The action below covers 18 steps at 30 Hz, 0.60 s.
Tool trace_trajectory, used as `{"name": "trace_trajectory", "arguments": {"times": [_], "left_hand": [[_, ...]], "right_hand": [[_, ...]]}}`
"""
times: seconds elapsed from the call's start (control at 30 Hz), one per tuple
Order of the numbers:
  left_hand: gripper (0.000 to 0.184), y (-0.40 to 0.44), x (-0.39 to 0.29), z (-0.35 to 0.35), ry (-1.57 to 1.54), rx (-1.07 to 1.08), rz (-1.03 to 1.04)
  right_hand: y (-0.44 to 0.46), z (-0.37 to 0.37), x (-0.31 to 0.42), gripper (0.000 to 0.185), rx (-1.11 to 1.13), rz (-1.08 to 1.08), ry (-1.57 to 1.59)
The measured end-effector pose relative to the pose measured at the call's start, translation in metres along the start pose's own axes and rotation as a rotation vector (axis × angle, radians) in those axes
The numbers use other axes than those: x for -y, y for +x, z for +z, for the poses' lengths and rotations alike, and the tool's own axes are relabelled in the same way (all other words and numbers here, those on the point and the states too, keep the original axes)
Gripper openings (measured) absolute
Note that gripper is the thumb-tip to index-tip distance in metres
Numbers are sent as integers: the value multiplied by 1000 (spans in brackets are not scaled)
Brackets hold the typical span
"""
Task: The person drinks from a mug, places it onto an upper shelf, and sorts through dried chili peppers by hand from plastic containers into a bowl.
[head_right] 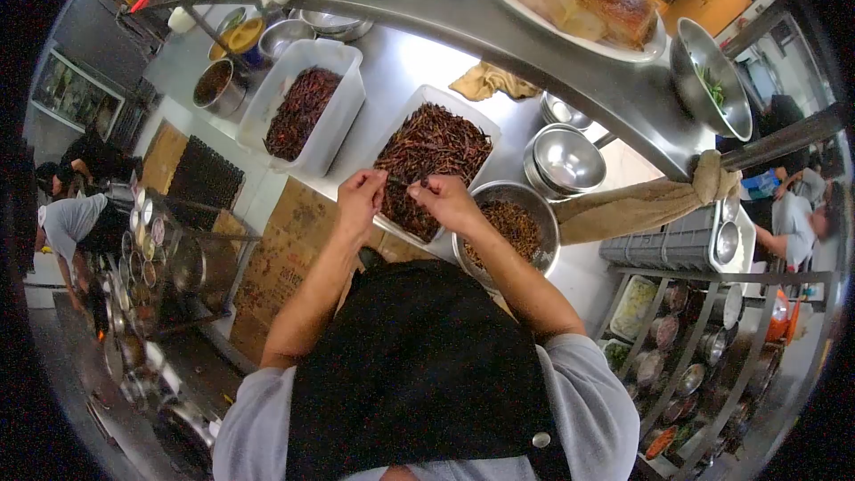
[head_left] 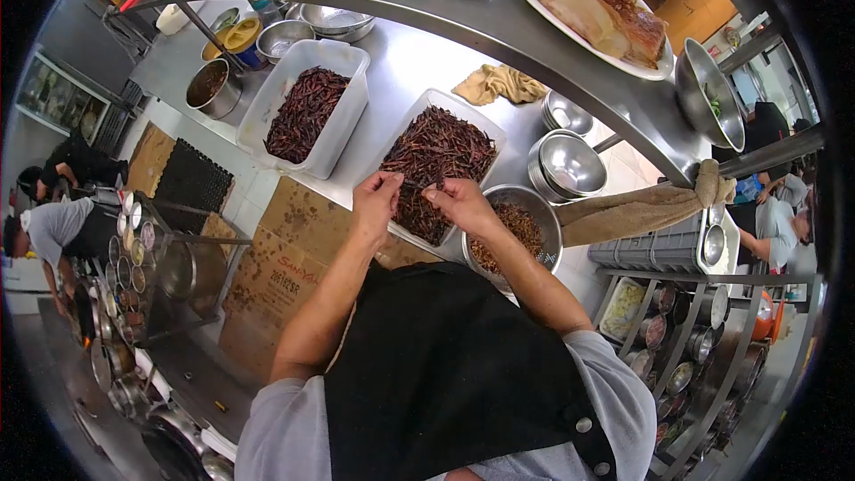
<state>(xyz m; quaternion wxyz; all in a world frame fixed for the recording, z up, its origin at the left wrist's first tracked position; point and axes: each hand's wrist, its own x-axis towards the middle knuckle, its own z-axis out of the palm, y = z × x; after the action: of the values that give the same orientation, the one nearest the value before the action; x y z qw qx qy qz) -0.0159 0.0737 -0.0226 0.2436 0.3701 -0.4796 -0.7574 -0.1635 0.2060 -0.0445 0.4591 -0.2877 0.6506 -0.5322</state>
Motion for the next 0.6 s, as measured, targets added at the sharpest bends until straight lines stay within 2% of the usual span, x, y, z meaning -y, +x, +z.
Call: {"name": "trace_trajectory", "arguments": {"times": [0.07,0.13,0.2,0.27,0.33,0.4,0.43,0.5,0.53,0.6], "left_hand": [[12,-2,-3,1,58,-47,45],[12,-4,-6,2,114,-96,91],[14,-7,-6,5,358,-127,197],[14,-5,3,7,386,-98,274],[15,2,14,6,412,-69,359],[12,5,17,6,257,-44,209],[12,6,18,5,257,-46,211],[11,-3,5,9,94,-24,12],[11,-2,7,7,94,-23,13],[12,2,13,1,-109,32,-65]], "right_hand": [[2,-1,-3,22,-79,-74,-62],[3,-3,-4,25,-258,-138,-170],[-6,3,14,25,-234,-148,-186],[-7,8,15,25,-213,-159,-200],[2,9,1,26,-163,-350,-417],[2,12,5,27,-169,-354,-409],[2,13,6,28,-175,-353,-400],[4,12,-1,28,-158,-334,-396],[6,10,-4,29,-143,-316,-393],[0,13,4,30,-124,-286,-352]]}}
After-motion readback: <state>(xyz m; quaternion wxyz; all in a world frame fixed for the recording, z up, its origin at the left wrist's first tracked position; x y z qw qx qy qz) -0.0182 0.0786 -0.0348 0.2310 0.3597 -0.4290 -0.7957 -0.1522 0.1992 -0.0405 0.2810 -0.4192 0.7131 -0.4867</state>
